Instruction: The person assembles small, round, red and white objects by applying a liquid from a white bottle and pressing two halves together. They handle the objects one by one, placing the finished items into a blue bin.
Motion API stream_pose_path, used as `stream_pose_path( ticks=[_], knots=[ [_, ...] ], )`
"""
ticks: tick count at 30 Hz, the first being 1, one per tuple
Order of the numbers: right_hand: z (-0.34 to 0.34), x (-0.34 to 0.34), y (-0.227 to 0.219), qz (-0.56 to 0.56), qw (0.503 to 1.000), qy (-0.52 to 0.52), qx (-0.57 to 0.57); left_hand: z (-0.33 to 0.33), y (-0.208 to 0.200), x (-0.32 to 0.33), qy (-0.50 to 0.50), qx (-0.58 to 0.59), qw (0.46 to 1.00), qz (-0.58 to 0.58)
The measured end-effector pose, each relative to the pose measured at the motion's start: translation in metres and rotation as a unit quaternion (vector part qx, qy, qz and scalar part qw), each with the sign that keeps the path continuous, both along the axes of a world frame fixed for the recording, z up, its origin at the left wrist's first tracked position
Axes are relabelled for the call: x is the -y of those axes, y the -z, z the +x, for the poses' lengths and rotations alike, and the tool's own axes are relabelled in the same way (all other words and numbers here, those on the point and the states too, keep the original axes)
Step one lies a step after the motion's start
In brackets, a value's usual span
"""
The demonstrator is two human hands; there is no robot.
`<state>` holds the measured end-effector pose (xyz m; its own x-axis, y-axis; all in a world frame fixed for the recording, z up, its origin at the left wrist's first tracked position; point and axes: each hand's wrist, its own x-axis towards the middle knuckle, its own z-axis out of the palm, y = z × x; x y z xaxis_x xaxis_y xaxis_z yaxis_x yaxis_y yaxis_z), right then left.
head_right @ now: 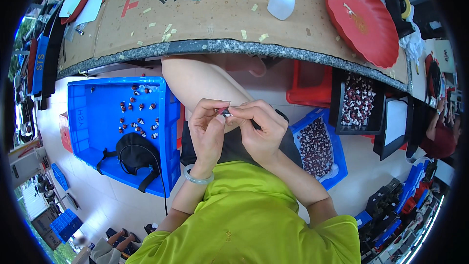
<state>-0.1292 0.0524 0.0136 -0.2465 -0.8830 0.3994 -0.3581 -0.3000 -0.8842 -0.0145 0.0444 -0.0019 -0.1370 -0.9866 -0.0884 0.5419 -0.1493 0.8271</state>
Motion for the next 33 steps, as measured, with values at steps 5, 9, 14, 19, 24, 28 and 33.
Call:
stream_pose_path(
  ticks=[5,9,14,19,24,28,33],
  knots=[
    [0.002,-0.001,0.004,0.002,1.000,0.008,0.008,-0.001,-0.001,0.000,-0.019,0.001,1.000,-0.007],
    [0.003,0.000,0.002,-0.004,1.000,0.009,0.009,-0.001,-0.005,0.002,-0.029,0.020,0.999,-0.016],
    [0.003,0.000,0.002,-0.007,1.000,0.012,0.005,-0.001,-0.007,0.003,-0.031,0.028,0.999,-0.016],
    [0.002,0.000,0.002,0.013,0.998,-0.011,0.056,-0.003,-0.013,0.003,-0.050,0.068,0.996,-0.030],
    [0.001,0.000,0.007,0.024,0.984,-0.058,0.167,-0.001,-0.007,0.003,-0.054,0.109,0.988,-0.097],
    [0.000,0.000,0.007,0.031,0.974,-0.080,0.208,-0.001,-0.004,0.005,-0.062,0.135,0.978,-0.143],
    [0.001,-0.002,0.007,0.046,0.970,-0.077,0.225,0.000,-0.008,0.003,-0.045,0.104,0.990,-0.087]
  ],
)
